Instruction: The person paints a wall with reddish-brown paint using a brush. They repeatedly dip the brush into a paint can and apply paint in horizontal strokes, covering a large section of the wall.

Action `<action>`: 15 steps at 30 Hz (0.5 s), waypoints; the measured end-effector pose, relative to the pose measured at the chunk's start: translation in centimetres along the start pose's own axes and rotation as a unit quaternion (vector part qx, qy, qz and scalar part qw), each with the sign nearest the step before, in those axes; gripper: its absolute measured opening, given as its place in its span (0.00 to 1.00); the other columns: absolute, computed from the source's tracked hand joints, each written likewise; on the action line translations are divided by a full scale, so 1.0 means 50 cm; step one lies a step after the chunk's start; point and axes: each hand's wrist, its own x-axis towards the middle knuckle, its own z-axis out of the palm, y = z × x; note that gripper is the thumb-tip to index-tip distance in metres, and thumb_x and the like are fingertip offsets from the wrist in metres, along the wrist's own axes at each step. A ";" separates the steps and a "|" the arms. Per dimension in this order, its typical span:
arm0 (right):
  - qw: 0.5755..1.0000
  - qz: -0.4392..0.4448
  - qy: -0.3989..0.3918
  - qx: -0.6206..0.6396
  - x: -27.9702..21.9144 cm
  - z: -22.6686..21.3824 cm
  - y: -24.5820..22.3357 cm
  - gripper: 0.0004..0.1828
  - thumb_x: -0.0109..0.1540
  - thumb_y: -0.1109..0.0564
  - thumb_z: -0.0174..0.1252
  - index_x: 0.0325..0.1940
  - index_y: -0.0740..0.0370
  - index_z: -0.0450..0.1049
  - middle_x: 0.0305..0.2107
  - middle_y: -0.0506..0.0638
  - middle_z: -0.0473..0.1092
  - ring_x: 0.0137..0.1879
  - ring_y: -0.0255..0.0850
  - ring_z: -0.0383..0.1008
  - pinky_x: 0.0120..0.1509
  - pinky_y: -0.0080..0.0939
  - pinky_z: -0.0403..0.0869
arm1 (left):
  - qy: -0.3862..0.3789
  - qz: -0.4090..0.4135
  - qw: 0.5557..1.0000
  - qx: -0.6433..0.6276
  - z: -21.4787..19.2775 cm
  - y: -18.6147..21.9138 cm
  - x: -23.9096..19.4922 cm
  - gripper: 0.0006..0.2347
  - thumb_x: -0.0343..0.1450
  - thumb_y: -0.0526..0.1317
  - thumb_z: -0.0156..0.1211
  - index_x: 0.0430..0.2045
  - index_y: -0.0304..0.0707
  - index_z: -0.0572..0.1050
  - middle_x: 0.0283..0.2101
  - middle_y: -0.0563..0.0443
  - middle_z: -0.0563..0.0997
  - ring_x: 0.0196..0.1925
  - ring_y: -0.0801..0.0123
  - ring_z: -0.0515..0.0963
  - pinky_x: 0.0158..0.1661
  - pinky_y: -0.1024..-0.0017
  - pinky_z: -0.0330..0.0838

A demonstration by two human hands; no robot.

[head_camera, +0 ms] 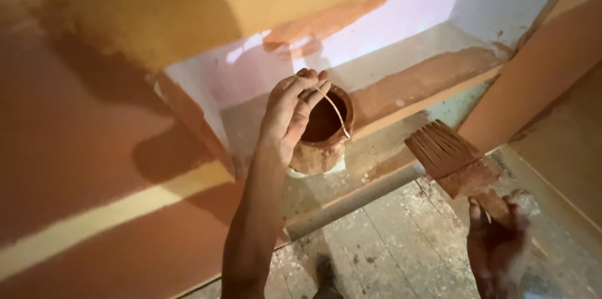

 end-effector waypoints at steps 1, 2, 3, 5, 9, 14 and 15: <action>1.000 -0.002 0.000 0.020 -0.001 0.009 0.010 0.10 0.77 0.48 0.57 0.50 0.57 0.75 0.54 0.53 0.74 0.65 0.53 0.73 0.71 0.46 0.74 | -0.002 0.001 1.000 -0.001 -0.022 0.001 0.016 0.03 0.70 0.28 0.62 0.28 0.26 0.75 0.40 0.44 0.79 0.53 0.57 0.81 0.67 0.53 0.72; 0.999 -0.005 0.000 0.039 0.001 0.019 0.019 0.11 0.76 0.49 0.57 0.52 0.57 0.76 0.54 0.51 0.75 0.65 0.53 0.74 0.70 0.47 0.75 | -0.005 0.003 1.000 -0.002 -0.042 0.000 0.031 0.03 0.70 0.27 0.62 0.26 0.25 0.75 0.40 0.45 0.79 0.53 0.56 0.81 0.66 0.52 0.72; 0.998 -0.012 -0.006 0.067 0.019 0.040 0.040 0.11 0.76 0.49 0.57 0.54 0.58 0.77 0.55 0.49 0.75 0.65 0.53 0.75 0.69 0.48 0.75 | -0.002 -0.002 1.000 0.004 -0.060 0.008 0.058 0.03 0.70 0.27 0.62 0.26 0.26 0.75 0.40 0.45 0.80 0.53 0.56 0.82 0.66 0.53 0.73; 0.998 -0.030 -0.057 0.025 0.050 0.077 0.066 0.11 0.76 0.51 0.56 0.53 0.61 0.77 0.54 0.52 0.75 0.65 0.52 0.75 0.71 0.49 0.75 | 0.011 -0.016 1.000 0.012 -0.099 0.010 0.093 0.02 0.69 0.27 0.61 0.26 0.28 0.75 0.39 0.46 0.80 0.53 0.56 0.82 0.64 0.55 0.75; 0.984 -0.058 -0.169 -0.020 0.118 0.161 0.091 0.11 0.76 0.55 0.54 0.53 0.65 0.78 0.55 0.59 0.75 0.63 0.53 0.75 0.71 0.54 0.75 | 0.016 -0.014 0.999 0.034 -0.180 0.006 0.143 0.02 0.70 0.27 0.62 0.28 0.28 0.75 0.40 0.43 0.80 0.52 0.55 0.81 0.62 0.57 0.77; 0.896 -0.163 -0.367 -0.191 0.229 0.340 0.109 0.10 0.77 0.59 0.53 0.50 0.67 0.78 0.51 0.64 0.76 0.58 0.55 0.79 0.67 0.55 0.76 | 0.034 -0.017 0.999 0.031 -0.253 0.020 0.157 0.06 0.70 0.32 0.65 0.34 0.28 0.74 0.45 0.42 0.80 0.54 0.56 0.82 0.62 0.57 0.77; 0.872 -0.179 -0.395 -0.226 0.244 0.377 0.118 0.09 0.76 0.60 0.53 0.50 0.66 0.78 0.51 0.63 0.76 0.57 0.55 0.80 0.68 0.55 0.76 | 0.045 -0.028 0.998 0.033 -0.261 0.023 0.151 0.10 0.70 0.34 0.66 0.39 0.27 0.73 0.47 0.41 0.79 0.55 0.55 0.81 0.62 0.56 0.76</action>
